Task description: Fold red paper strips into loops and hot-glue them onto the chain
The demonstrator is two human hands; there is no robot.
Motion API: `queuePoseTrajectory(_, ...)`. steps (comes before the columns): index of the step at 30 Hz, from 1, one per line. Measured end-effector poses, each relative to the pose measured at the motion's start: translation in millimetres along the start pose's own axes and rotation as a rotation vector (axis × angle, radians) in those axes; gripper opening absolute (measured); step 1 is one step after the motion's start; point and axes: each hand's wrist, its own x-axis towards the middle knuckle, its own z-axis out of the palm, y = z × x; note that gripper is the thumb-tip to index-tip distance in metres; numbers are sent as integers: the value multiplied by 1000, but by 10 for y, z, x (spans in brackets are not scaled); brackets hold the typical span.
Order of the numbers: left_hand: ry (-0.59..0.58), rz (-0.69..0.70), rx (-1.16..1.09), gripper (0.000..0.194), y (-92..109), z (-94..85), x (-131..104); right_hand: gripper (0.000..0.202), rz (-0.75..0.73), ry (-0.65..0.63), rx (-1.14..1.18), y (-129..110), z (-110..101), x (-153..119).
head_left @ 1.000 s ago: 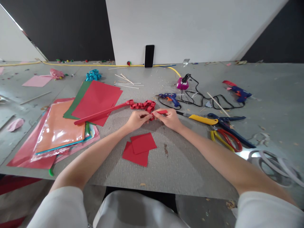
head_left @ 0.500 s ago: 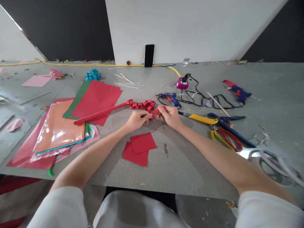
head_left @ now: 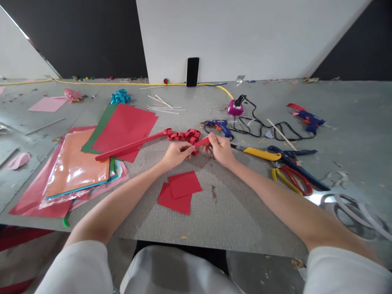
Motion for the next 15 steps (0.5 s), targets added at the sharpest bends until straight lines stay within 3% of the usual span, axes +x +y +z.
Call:
queuePoseTrajectory(4, 15, 4, 6, 39, 14, 1, -13, 59, -9, 59, 46, 14, -15, 15)
queuePoseTrajectory(11, -98, 84, 55, 41, 131, 19, -81, 47, 16, -299, -82, -122, 29, -101)
queuePoseTrajectory(13, -98, 85, 69, 43, 144, 23, -86, 49, 8, -300, -110, -133, 32, -96)
queuePoseTrajectory(15, -78, 78, 64, 44, 138, 27, -80, 51, 11, -215, -104, -117, 21, -67)
